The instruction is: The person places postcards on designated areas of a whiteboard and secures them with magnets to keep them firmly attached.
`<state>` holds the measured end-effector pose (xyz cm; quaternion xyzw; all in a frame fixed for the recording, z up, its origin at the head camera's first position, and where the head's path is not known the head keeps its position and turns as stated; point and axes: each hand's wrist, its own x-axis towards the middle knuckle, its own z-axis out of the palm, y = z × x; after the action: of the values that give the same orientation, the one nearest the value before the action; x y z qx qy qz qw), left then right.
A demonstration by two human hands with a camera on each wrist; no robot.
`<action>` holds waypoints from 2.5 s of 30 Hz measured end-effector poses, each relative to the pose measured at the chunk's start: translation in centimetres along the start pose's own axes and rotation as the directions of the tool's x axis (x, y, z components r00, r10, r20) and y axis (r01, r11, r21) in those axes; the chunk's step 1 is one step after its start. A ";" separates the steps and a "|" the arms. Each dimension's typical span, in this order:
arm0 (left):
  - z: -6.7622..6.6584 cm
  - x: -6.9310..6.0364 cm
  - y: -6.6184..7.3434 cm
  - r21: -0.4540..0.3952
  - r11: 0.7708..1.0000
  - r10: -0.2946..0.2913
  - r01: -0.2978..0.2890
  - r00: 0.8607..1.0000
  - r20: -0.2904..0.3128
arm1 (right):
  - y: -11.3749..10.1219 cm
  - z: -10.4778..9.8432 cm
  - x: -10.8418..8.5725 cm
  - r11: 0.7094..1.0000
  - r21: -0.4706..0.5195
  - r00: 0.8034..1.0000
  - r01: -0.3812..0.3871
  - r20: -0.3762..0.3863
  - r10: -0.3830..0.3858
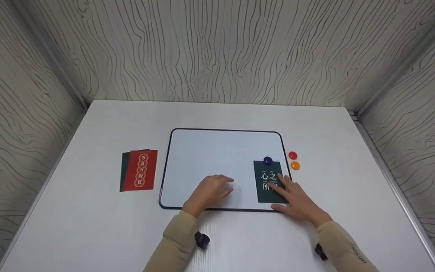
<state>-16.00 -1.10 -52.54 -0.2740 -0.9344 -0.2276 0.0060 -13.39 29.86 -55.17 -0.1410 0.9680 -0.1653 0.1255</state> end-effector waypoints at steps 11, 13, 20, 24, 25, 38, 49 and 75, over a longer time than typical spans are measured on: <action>-1.0 -0.3 -1.5 -0.079 0.994 -0.072 0.070 0.997 -0.020 | -0.2 -0.1 0.0 0.999 0.033 1.000 -0.003 0.015 0.002; -1.1 -0.4 -1.7 -0.082 0.994 -0.075 0.072 0.997 -0.027 | -0.3 0.0 -0.1 0.999 0.036 1.000 -0.008 0.013 0.007; -1.6 -0.6 -2.6 -0.128 0.988 -0.091 0.085 0.995 -0.036 | -0.5 -0.2 -0.1 1.000 0.029 1.000 0.005 -0.003 -0.005; -1.9 -0.7 -3.2 -0.143 0.985 -0.107 0.099 0.993 -0.045 | -0.4 -0.1 -0.1 1.000 0.029 1.000 0.002 -0.007 -0.001; -1.9 -0.8 -3.3 -0.142 0.984 -0.110 0.103 0.993 -0.048 | -0.4 -0.1 -0.1 1.000 0.030 1.000 0.000 -0.008 0.000; -2.9 -1.4 -4.7 -0.190 0.970 -0.166 0.149 0.983 -0.076 | -0.2 0.0 0.1 1.000 0.026 1.000 -0.011 -0.013 0.011; -3.7 -1.9 -6.0 -0.220 0.952 -0.235 0.214 0.969 -0.075 | -0.3 -0.2 0.0 0.999 0.039 1.000 -0.010 -0.008 0.010; -5.0 -4.7 -9.4 -0.286 0.885 -0.409 0.368 0.907 -0.098 | -0.2 -0.1 0.0 0.999 0.032 1.000 0.002 -0.017 -0.001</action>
<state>-17.39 -12.69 -52.70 -0.0606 -0.9287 -0.3659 -0.0032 -13.41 29.68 -54.98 -0.1383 0.9662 -0.1819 0.1196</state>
